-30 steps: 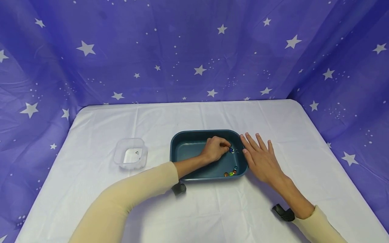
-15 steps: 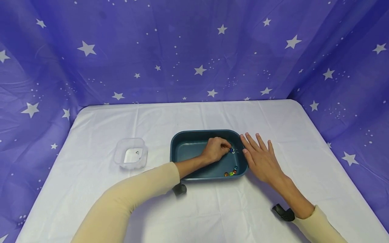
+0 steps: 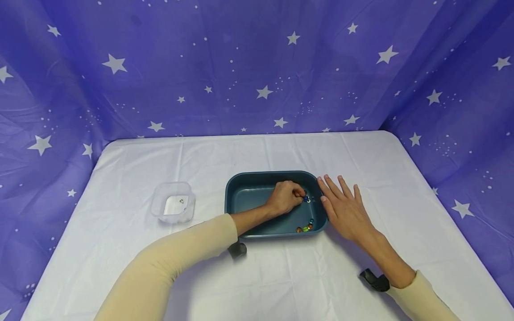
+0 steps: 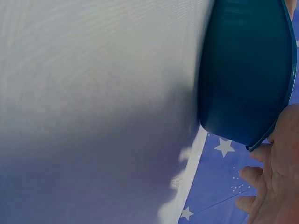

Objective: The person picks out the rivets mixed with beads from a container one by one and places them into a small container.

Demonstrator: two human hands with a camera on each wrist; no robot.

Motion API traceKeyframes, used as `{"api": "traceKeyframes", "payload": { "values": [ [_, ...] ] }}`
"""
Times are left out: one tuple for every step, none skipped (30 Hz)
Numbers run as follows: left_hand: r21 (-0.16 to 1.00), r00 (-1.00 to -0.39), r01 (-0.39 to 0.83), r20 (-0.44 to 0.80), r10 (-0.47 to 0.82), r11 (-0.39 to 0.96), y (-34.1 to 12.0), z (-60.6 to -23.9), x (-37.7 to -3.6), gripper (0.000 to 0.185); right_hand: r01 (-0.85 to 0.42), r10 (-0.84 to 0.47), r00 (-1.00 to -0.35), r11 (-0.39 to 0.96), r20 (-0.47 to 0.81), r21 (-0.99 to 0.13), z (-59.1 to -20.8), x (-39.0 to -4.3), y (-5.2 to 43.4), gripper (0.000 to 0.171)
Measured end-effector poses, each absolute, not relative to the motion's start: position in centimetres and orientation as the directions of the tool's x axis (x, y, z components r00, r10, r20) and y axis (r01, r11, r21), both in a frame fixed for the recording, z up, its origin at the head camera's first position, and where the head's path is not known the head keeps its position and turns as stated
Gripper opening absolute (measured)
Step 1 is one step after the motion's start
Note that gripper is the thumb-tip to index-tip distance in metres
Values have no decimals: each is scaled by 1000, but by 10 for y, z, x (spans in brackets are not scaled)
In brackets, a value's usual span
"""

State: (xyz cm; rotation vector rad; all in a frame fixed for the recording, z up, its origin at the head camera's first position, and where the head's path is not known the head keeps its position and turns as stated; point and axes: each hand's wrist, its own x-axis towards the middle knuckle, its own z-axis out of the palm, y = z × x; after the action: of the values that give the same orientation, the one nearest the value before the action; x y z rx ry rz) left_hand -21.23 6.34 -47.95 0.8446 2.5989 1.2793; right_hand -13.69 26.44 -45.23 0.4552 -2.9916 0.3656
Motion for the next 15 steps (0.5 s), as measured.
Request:
{"api": "traceKeyframes", "payload": {
  "values": [
    [759,-837,429,131,531,490,63,-479,-212,9,-304,-281,-951,927,129,-221,-452,-137,264,52],
    [755,-837,432,134,530,493,63,-479,-212,8,-304,-281,-951,927,132,-220,-452,-137,264,52],
    [752,-837,436,137,529,494,63,-479,-212,8,-305,-281,-950,927,133,-220,-452,-137,264,52],
    [751,-837,437,139,529,494,63,-479,-212,8,-305,-281,-950,927,135,-219,-453,-137,264,52],
    [750,-837,439,141,529,495,62,-479,-212,8,-305,-281,-950,927,134,-219,-453,-137,264,52],
    [747,-835,445,147,530,494,62,-478,-212,7,-305,-281,-950,927,133,-219,-453,-138,264,52],
    [747,-834,447,149,532,492,62,-478,-212,6,-304,-281,-951,927,132,-219,-453,-137,264,52],
    [747,-832,449,149,535,490,62,-477,-212,6,-303,-280,-951,928,130,-218,-453,-137,264,52],
    [748,-830,451,151,537,487,62,-477,-212,5,-302,-280,-951,928,129,-220,-452,-137,265,52],
    [751,-830,450,152,537,483,62,-476,-212,5,-302,-279,-952,928,128,-219,-453,-137,265,52],
    [754,-830,449,154,535,480,62,-475,-212,4,-302,-279,-952,928,127,-218,-452,-137,265,52],
    [759,-832,445,154,533,475,62,-474,-212,4,-302,-280,-952,928,128,-217,-452,-137,265,52],
    [768,-835,437,151,530,469,62,-473,-212,4,-303,-280,-951,928,129,-216,-452,-137,265,52],
    [771,-838,433,154,524,467,62,-471,-212,4,-304,-281,-951,928,130,-215,-452,-137,265,52],
    [778,-843,426,156,515,461,62,-470,-212,4,-304,-282,-951,928,129,-214,-452,-137,265,52]
  ]
}}
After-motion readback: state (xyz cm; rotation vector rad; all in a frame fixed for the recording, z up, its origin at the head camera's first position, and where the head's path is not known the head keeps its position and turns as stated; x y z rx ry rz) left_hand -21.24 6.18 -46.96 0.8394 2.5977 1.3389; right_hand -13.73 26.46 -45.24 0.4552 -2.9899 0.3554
